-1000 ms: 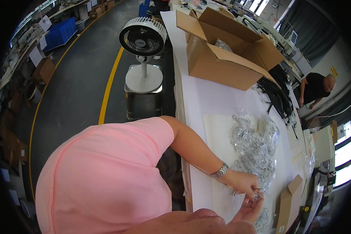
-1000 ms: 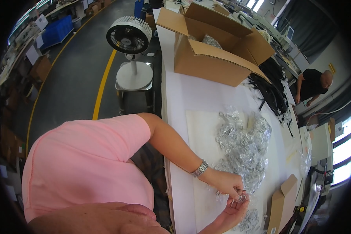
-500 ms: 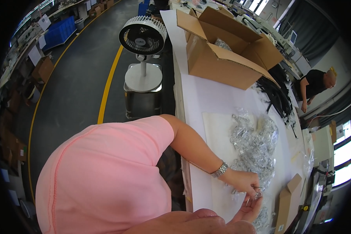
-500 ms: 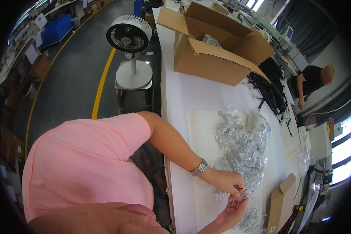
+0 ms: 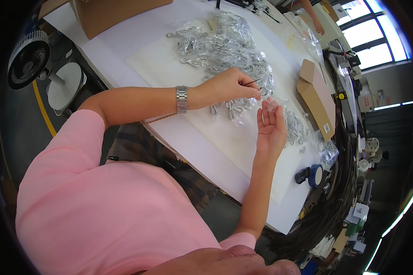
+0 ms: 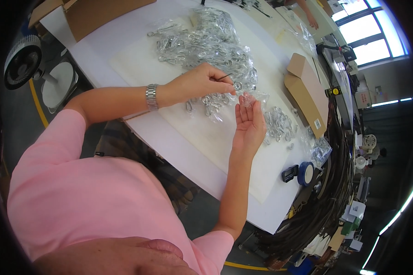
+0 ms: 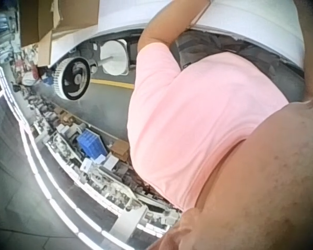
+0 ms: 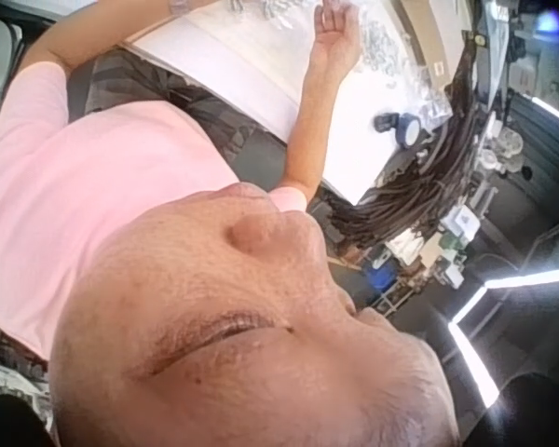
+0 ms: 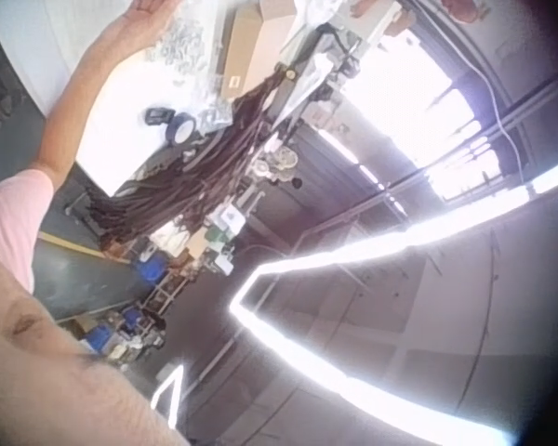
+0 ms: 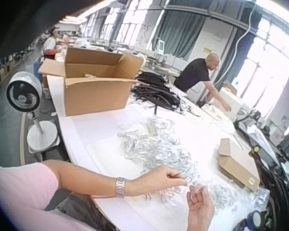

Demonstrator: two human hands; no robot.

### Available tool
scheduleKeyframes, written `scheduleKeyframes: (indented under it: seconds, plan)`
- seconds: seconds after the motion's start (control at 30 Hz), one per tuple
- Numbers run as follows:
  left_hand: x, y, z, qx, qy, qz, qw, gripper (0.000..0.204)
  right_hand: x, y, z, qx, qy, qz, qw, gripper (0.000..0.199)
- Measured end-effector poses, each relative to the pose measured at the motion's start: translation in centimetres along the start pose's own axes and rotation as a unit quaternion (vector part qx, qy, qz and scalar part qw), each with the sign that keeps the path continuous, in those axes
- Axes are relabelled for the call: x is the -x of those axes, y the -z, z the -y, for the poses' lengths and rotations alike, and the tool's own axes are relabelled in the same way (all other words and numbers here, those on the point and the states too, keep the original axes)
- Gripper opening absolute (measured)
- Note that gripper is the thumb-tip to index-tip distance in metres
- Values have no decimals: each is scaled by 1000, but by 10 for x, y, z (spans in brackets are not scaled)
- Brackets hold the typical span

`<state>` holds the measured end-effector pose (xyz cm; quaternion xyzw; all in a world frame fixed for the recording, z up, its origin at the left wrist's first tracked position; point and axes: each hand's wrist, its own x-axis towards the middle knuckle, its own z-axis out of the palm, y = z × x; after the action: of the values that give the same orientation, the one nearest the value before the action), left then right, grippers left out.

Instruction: Assembling small metal rings and clips by hand on a workshop table.

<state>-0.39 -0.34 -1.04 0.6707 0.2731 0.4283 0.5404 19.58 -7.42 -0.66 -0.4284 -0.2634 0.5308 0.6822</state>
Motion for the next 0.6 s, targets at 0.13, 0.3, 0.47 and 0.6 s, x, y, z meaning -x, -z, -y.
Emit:
scheduleKeyframes:
  seconds: [0.13,0.3,0.47,0.6]
  plan:
    - [3,-2,-11,41,73,16,996,19,3,-1,1,15,15,-3,1000,30]
    - [7,-5,-14,104,54,4,993,18,7,-8,-2,38,31,10,999,31]
    - [6,-8,-10,94,44,10,995,22,9,-11,-9,65,46,20,997,32]
    - [6,-11,-3,-28,25,-4,999,24,15,-16,-9,54,40,30,997,32]
